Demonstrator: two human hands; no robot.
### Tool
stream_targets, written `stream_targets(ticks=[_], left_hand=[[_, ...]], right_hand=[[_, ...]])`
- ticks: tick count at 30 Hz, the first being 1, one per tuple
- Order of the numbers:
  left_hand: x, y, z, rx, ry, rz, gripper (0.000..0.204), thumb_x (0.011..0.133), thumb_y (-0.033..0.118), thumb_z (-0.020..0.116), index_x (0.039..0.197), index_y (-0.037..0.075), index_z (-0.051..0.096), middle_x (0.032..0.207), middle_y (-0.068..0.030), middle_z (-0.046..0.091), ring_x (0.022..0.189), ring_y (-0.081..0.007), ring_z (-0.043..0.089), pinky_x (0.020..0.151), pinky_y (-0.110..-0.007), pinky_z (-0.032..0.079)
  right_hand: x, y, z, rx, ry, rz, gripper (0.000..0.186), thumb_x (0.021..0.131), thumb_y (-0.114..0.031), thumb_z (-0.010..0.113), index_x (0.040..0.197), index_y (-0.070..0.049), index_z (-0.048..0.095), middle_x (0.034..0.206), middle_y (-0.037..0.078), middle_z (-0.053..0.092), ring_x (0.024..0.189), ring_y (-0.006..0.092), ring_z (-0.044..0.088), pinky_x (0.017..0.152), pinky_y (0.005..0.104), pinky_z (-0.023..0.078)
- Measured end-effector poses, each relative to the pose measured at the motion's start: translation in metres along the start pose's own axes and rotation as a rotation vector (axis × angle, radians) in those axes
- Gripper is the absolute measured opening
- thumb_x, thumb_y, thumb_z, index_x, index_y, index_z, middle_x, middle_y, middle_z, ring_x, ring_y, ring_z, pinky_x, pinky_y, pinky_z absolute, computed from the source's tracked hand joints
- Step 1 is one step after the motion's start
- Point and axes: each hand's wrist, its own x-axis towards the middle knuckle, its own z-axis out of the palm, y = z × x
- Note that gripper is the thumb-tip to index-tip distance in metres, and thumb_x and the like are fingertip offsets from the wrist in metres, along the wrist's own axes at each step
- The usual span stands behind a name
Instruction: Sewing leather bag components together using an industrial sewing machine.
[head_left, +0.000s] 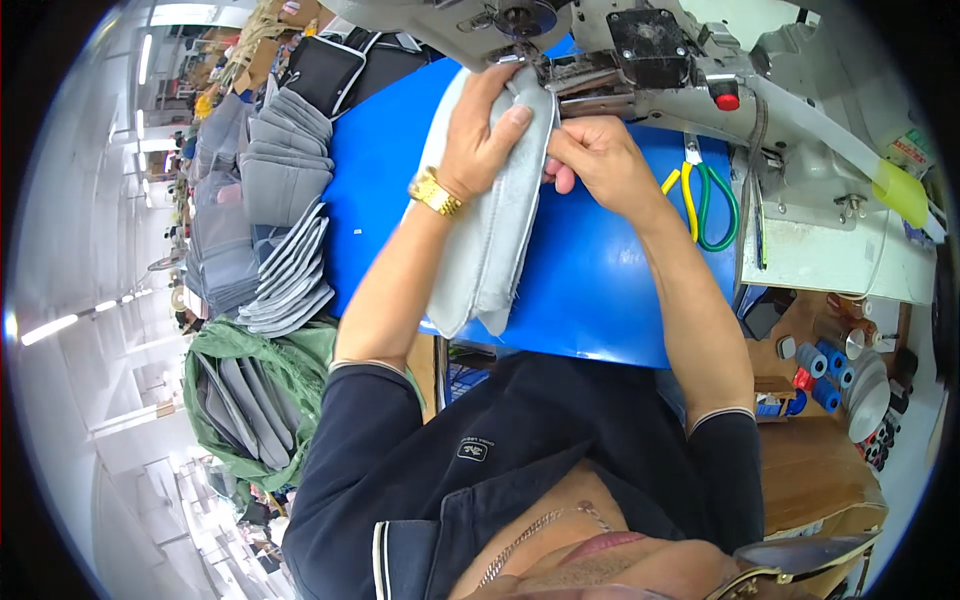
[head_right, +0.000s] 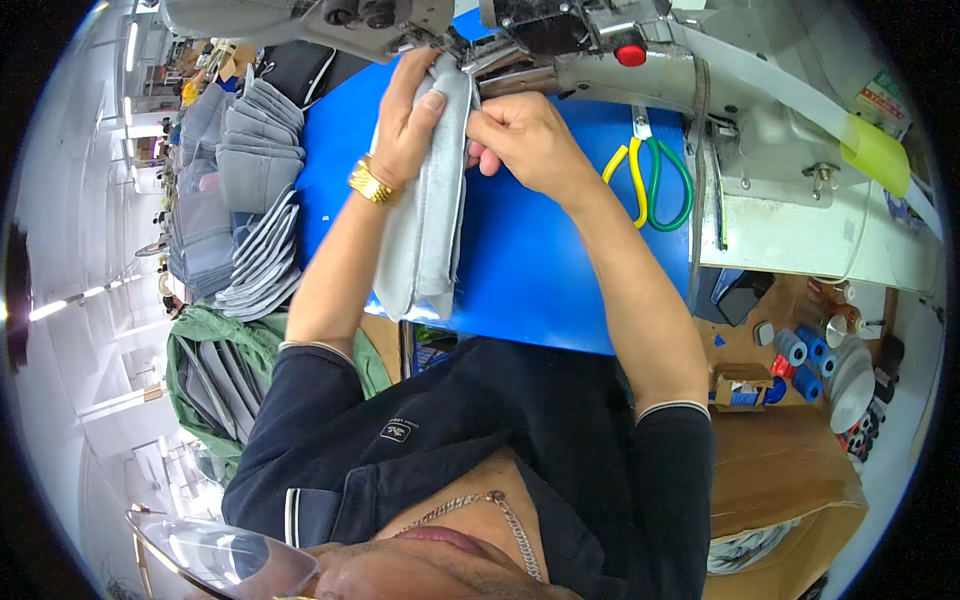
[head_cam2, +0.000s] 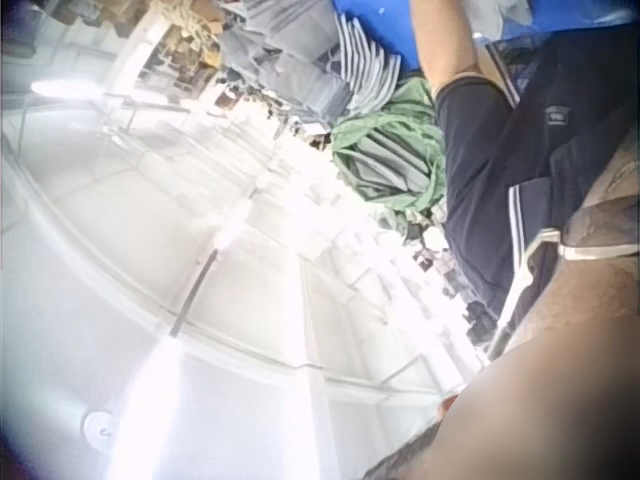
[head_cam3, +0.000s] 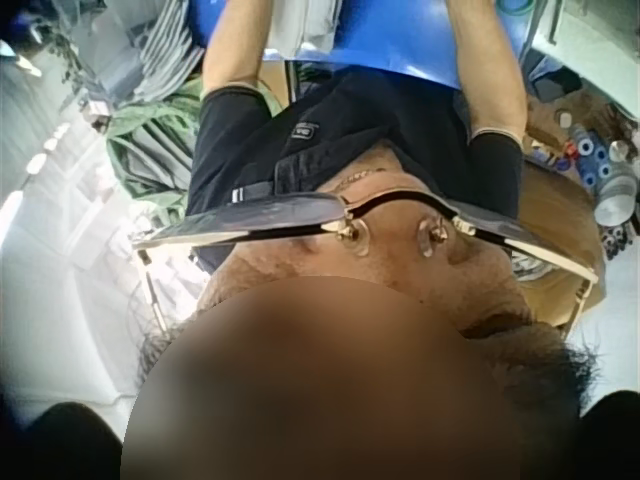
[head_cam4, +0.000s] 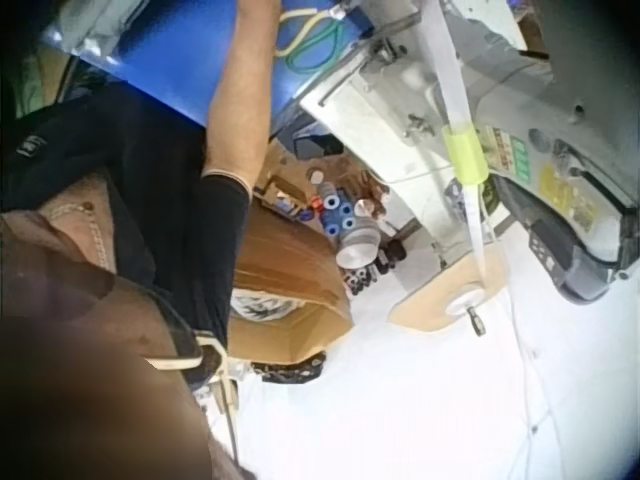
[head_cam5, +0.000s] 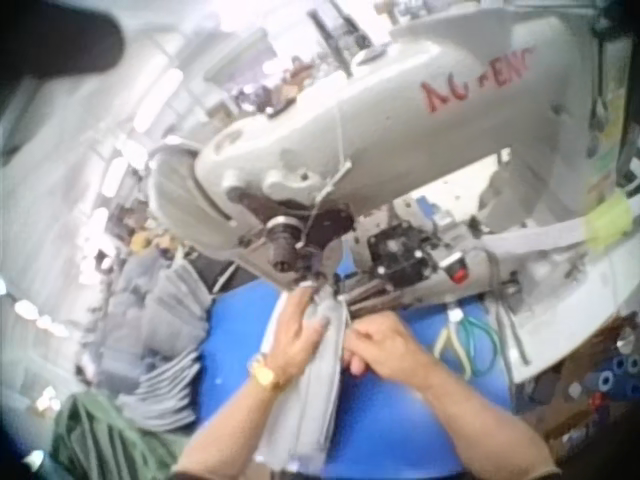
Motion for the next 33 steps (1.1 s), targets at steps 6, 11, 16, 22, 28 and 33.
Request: stream_targets(ticks=[6,11,16,22,28,33], left_hand=[[-0.014,0.007,0.033,-0.122,0.248,-0.216,0.043,0.096,0.029,0.045,0.125,-0.001,0.053,0.118,-0.0203,0.056,0.112,-0.0324,0.051,0.1,-0.039,0.037],[-0.009,0.014,0.026,0.05,0.196,-0.182,0.04,0.098,0.028,0.041,0.124,0.0,0.055,0.116,-0.0189,0.058,0.106,-0.0329,0.052,0.094,-0.041,0.04],[0.003,0.015,0.016,0.09,0.161,-0.12,0.039,0.098,0.027,0.039,0.105,-0.003,0.062,0.098,-0.0236,0.062,0.092,-0.039,0.056,0.083,-0.043,0.043],[0.016,0.009,0.009,0.091,0.107,-0.144,0.043,0.098,0.029,0.039,0.081,-0.006,0.056,0.077,-0.0273,0.057,0.076,-0.0443,0.054,0.067,-0.049,0.039],[0.02,0.001,-0.006,0.137,0.126,-0.124,0.03,0.095,0.026,0.048,0.096,-0.001,0.062,0.095,-0.0238,0.061,0.089,-0.0391,0.055,0.078,-0.043,0.043],[-0.033,0.098,-0.034,0.322,0.078,0.057,0.042,0.082,0.029,0.071,0.116,0.004,0.063,0.122,-0.0188,0.059,0.116,-0.0356,0.053,0.098,-0.043,0.041]], right_hand=[[-0.006,-0.01,-0.005,-0.14,0.067,-0.002,0.03,0.088,-0.02,0.061,0.066,0.001,0.059,0.058,0.006,0.061,0.053,0.0104,0.059,0.051,0.0253,0.046],[-0.023,-0.019,-0.007,-0.218,0.016,0.041,0.024,0.087,-0.016,0.06,0.07,0.001,0.059,0.058,0.006,0.06,0.055,0.0109,0.061,0.053,0.0258,0.048],[-0.015,-0.024,-0.01,0.083,-0.071,0.005,0.024,0.092,-0.015,0.057,0.072,-0.001,0.059,0.064,0.001,0.059,0.058,0.0084,0.058,0.054,0.0233,0.049],[-0.035,-0.036,-0.021,-0.311,-0.178,0.081,0.03,0.085,-0.017,0.063,0.062,-0.002,0.051,0.06,0.001,0.057,0.056,0.0078,0.057,0.047,0.0253,0.043],[-0.028,-0.024,-0.013,0.024,-0.113,0.043,0.035,0.092,-0.017,0.058,0.061,-0.003,0.05,0.057,-0.001,0.053,0.054,0.0057,0.053,0.05,0.0238,0.042],[-0.028,-0.034,-0.018,-0.146,-0.03,-0.024,0.029,0.085,-0.016,0.064,0.062,-0.002,0.053,0.055,0.001,0.052,0.053,0.0068,0.053,0.049,0.027,0.04]])
